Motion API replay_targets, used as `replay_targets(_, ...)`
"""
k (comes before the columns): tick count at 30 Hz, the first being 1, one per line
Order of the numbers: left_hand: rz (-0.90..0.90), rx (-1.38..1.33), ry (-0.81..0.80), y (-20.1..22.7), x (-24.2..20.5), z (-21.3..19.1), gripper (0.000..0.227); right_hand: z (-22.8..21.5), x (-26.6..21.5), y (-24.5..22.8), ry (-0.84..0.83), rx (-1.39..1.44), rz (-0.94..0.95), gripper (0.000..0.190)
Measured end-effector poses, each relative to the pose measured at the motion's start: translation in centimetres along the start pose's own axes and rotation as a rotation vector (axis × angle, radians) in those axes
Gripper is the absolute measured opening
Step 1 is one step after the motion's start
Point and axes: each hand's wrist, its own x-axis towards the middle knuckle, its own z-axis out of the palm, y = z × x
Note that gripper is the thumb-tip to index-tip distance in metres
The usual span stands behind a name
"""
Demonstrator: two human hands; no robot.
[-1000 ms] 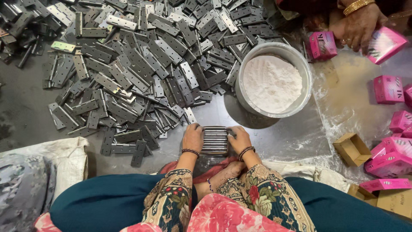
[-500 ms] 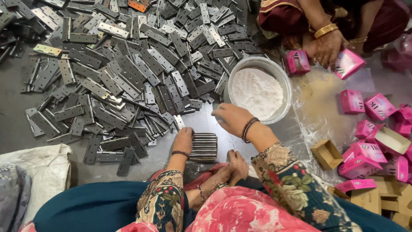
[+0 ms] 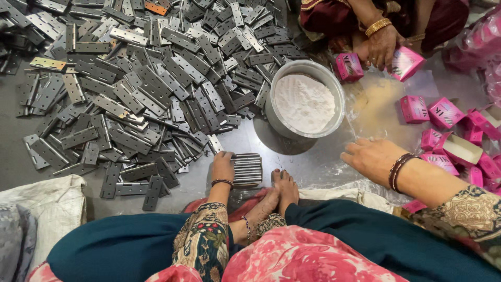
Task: The person picks up metal hinges from a large pile on the floor and places them into small cardboard boxes. They occasionally dip their hand into a bucket of white powder before handling the hinges. Another person is visible in the background packaging similar items into pink boxes.
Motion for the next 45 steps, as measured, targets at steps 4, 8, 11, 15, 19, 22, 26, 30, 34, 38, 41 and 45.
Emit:
replay_targets(4,0.277,0.169,0.010,0.8,-1.4,0.3,0.026,0.3,-0.6,-3.8,0.058,-0.092,0.072,0.025)
replay_targets(8,0.513,0.326,-0.143,2.5,-2.1,1.3,0.038,-2.2,-1.9,-4.8,0.164,0.139,0.152,0.057)
replay_targets(11,0.628,0.456,-0.214,3.9,-1.6,1.9,0.049,-4.4,-2.1,-5.2,0.220,0.158,0.148,0.058)
replay_targets(15,0.698,0.511,-0.271,3.7,-1.9,1.4,0.054,-5.9,-0.3,-6.4,0.182,0.169,0.089,0.055)
replay_targets(19,0.668,0.490,-0.395,4.1,-1.3,1.3,0.050,-7.3,2.7,-7.5,0.225,0.177,0.010,0.048)
replay_targets(22,0.645,0.412,-0.381,4.4,-0.8,1.5,0.049,-8.6,5.1,-8.0,0.334,0.236,-0.076,0.057)
replay_targets(26,0.551,0.248,-0.303,3.7,-0.8,2.0,0.046,-9.4,7.5,-7.7,0.349,0.237,-0.080,0.045)
replay_targets(30,0.424,0.129,-0.105,2.1,-0.6,2.2,0.046,-9.7,9.6,-6.9,0.370,0.307,-0.073,0.047)
replay_targets(34,0.435,0.231,-0.174,1.5,-0.2,2.5,0.036,-9.7,11.7,-6.1,0.387,0.390,-0.053,0.043)
replay_targets(38,0.497,0.272,-0.234,1.9,0.4,2.1,0.035,-8.7,13.9,-5.0,0.402,0.470,-0.057,0.045)
replay_targets(41,0.462,0.346,-0.286,3.1,0.7,1.8,0.033,-6.8,16.0,-4.6,0.352,0.518,-0.085,0.050)
replay_targets(45,0.389,0.392,-0.364,4.7,0.8,1.5,0.038,-2.6,19.0,-5.7,0.176,0.582,-0.092,0.046)
